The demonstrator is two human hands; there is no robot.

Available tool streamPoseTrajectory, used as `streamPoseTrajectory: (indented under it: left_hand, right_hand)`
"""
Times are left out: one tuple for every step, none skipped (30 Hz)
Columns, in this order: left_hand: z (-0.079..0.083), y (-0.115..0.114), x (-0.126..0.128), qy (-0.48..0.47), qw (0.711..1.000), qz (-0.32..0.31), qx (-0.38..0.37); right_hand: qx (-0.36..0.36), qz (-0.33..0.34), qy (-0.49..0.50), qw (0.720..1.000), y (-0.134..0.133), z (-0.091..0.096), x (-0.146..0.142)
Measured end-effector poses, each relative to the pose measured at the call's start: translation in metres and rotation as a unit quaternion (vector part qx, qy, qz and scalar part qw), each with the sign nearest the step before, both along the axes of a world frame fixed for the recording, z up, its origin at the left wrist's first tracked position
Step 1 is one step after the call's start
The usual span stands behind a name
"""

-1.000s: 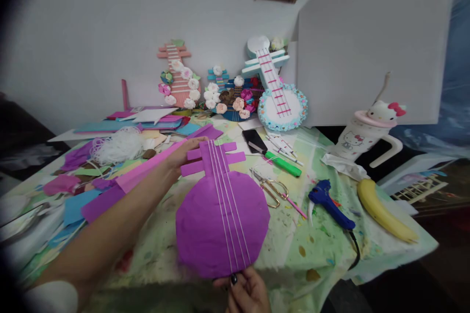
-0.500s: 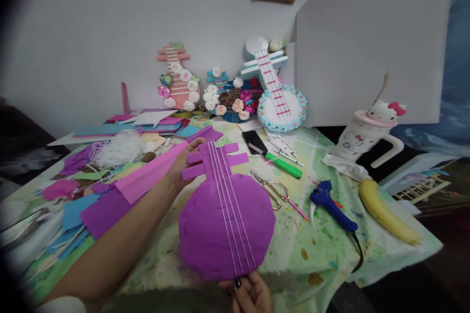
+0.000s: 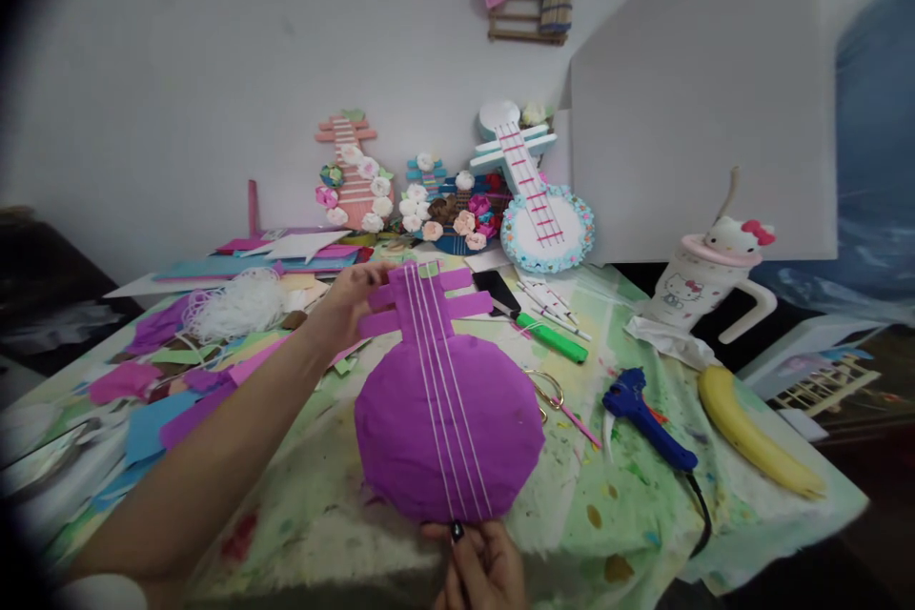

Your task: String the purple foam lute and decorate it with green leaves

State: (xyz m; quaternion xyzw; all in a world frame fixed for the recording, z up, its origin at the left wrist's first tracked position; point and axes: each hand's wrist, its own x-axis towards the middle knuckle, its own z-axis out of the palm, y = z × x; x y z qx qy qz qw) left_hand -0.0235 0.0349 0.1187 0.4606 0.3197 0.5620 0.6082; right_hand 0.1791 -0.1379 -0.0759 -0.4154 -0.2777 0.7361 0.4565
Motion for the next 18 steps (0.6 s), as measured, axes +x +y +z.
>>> streamPoseTrajectory:
  left_hand:
    - [0.003, -0.002, 0.002, 0.020, 1.000, 0.013, 0.018]
    - [0.006, -0.003, 0.004, 0.037, 0.999, 0.025, 0.030]
    - [0.009, -0.004, 0.006, 0.047, 0.998, 0.037, 0.037]
    - [0.013, -0.005, 0.007, 0.052, 0.997, 0.047, 0.041]
    - [0.016, -0.006, 0.008, 0.054, 0.996, 0.055, 0.049]
    - [0.020, -0.006, 0.008, 0.057, 0.995, 0.062, 0.060]
    - [0.024, -0.006, 0.007, 0.064, 0.993, 0.068, 0.073]
    - [0.028, -0.005, 0.005, 0.075, 0.990, 0.076, 0.089]
    - [0.032, -0.005, 0.004, 0.090, 0.987, 0.084, 0.107]
    - [0.036, -0.004, 0.002, 0.108, 0.981, 0.096, 0.130]
    - [0.039, -0.003, 0.000, 0.129, 0.973, 0.111, 0.156]
    - [0.043, -0.002, -0.002, 0.155, 0.962, 0.128, 0.184]
    - [0.046, -0.001, -0.003, 0.181, 0.949, 0.146, 0.212]
    - [0.049, -0.001, -0.004, 0.208, 0.934, 0.163, 0.240]
    - [0.052, -0.001, -0.005, 0.235, 0.918, 0.175, 0.266]
    - [0.053, -0.002, -0.005, 0.259, 0.902, 0.184, 0.293]
    - [0.054, -0.003, -0.005, 0.281, 0.884, 0.193, 0.321]
    - [0.053, -0.004, -0.004, 0.302, 0.863, 0.202, 0.351]
  right_hand:
    - [0.004, -0.003, -0.001, 1.000, 0.003, 0.001, -0.002]
    - [0.009, -0.003, 0.000, 1.000, 0.006, 0.003, -0.006]
    - [0.013, -0.003, 0.004, 1.000, 0.010, 0.007, -0.010]
    - [0.018, -0.007, 0.010, 1.000, 0.014, 0.012, -0.015]
    - [0.022, -0.016, 0.019, 0.999, 0.020, 0.018, -0.019]
    - [0.025, -0.029, 0.028, 0.999, 0.025, 0.024, -0.024]
    - [0.027, -0.045, 0.036, 0.998, 0.031, 0.031, -0.028]
    - [0.028, -0.059, 0.043, 0.997, 0.037, 0.038, -0.031]
    - [0.025, -0.068, 0.047, 0.996, 0.044, 0.043, -0.034]
    - [0.019, -0.070, 0.048, 0.996, 0.049, 0.048, -0.035]
    - [0.014, -0.066, 0.045, 0.997, 0.055, 0.052, -0.034]
    - [0.010, -0.059, 0.038, 0.997, 0.059, 0.055, -0.033]
    - [0.010, -0.046, 0.026, 0.999, 0.063, 0.056, -0.031]
    - [0.017, -0.028, 0.010, 0.999, 0.066, 0.057, -0.029]
    - [0.032, -0.009, -0.012, 0.999, 0.068, 0.056, -0.026]
    - [0.055, 0.010, -0.042, 0.998, 0.069, 0.056, -0.023]
    - [0.084, 0.024, -0.082, 0.993, 0.071, 0.055, -0.019]
    - [0.116, 0.029, -0.128, 0.985, 0.072, 0.055, -0.014]
